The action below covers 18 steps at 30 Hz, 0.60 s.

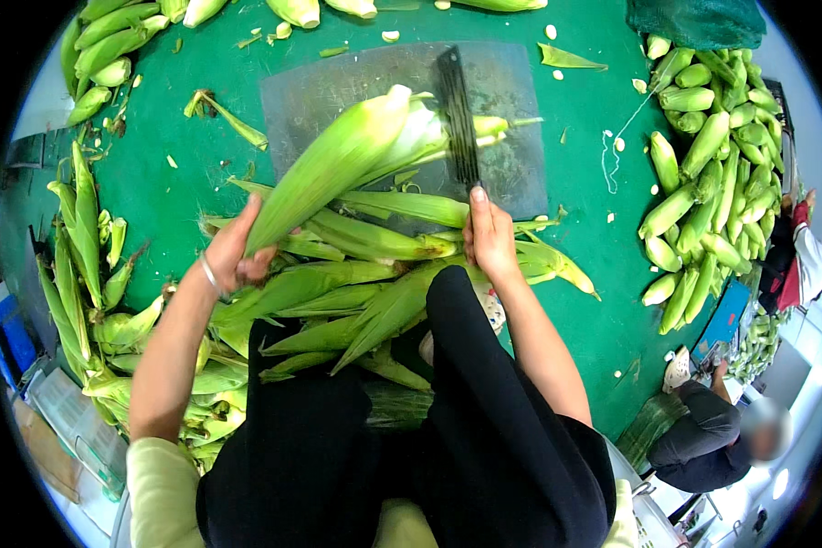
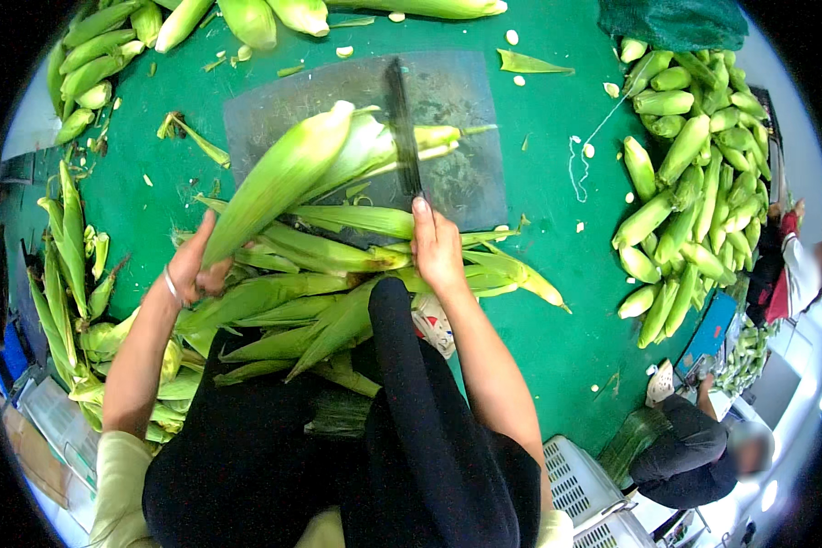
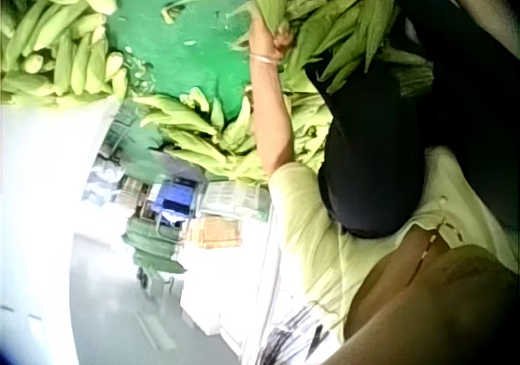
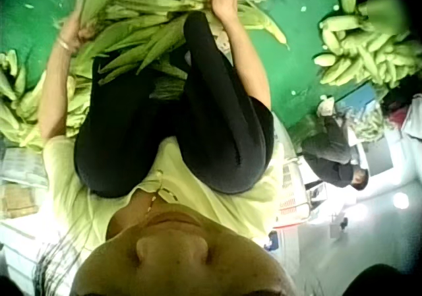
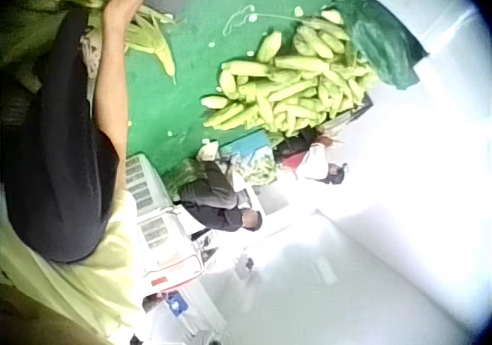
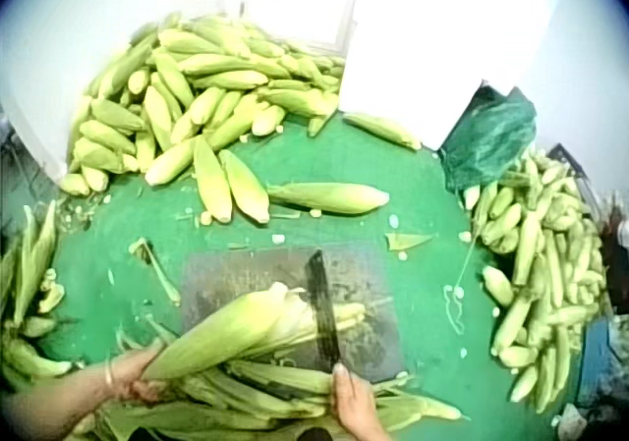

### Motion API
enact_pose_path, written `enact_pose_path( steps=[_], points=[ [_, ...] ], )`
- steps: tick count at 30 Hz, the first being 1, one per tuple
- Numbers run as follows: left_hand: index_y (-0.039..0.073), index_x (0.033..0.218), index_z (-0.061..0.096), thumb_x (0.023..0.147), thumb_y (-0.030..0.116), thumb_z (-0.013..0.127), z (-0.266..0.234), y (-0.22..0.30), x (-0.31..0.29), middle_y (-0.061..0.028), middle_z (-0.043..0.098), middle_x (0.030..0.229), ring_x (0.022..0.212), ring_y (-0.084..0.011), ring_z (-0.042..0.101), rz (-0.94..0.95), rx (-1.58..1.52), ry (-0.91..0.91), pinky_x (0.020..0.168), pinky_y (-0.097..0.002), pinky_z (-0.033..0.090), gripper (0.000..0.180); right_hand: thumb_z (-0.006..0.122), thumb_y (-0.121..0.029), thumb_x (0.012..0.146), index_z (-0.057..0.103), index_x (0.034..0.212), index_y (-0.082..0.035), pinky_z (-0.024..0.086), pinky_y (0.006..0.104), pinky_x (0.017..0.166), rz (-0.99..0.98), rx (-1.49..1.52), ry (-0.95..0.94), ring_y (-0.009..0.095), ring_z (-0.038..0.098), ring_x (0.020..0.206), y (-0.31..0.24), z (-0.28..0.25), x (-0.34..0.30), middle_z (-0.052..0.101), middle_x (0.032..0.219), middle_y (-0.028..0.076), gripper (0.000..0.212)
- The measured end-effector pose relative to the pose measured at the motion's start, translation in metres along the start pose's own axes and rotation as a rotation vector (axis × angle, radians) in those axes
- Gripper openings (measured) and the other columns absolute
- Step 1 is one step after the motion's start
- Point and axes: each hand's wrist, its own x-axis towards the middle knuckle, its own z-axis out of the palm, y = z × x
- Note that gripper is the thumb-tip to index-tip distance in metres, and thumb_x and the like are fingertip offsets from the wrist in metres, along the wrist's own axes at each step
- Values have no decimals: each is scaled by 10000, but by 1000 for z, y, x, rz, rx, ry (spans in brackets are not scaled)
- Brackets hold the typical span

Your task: The person husks corn by using a cleaver to trim the ends of the cobs on a cutting board, then peels away the green husks by hand and tosses the cleaned cobs onto a pile.

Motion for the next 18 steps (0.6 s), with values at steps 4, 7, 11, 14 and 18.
enact_pose_path(
  steps=[4,7,11,14,18],
  points=[
    [68,917,584,873,523,441,-50,-23,-48,12,475,526,372,-40,343,503,387,360,349,-175,241,479,355,-479,919,490,694,-14,385,296,435,170,-37,-261,147,489,445,1,-19,-61,497,542,64,534],
    [-10,1083,560,844,403,567,-81,11,-84,-52,613,872,773,-114,553,796,825,528,691,-241,444,478,318,-471,933,544,754,32,428,304,691,-56,-124,-380,158,547,754,17,-47,-116,550,706,98,580],
    [-30,1108,548,756,347,685,-50,64,-95,-132,627,981,900,-210,589,780,996,408,798,-305,452,534,298,-461,939,480,629,-28,405,261,480,129,-59,-308,129,500,483,-39,-64,-125,488,524,59,563],
    [9,1108,555,692,267,714,-3,101,-83,-175,601,960,886,-300,578,990,1607,385,787,-337,452,514,308,-487,927,415,652,-50,322,245,333,54,186,-63,114,375,339,-28,-59,-96,412,482,36,528],
    [25,1043,589,592,206,732,62,166,-81,-153,562,831,767,-328,533,992,1948,5,708,-389,442,507,351,-488,919,437,708,-49,321,237,342,67,324,-1,101,388,357,-36,-70,-92,422,497,24,494]
  ],
)
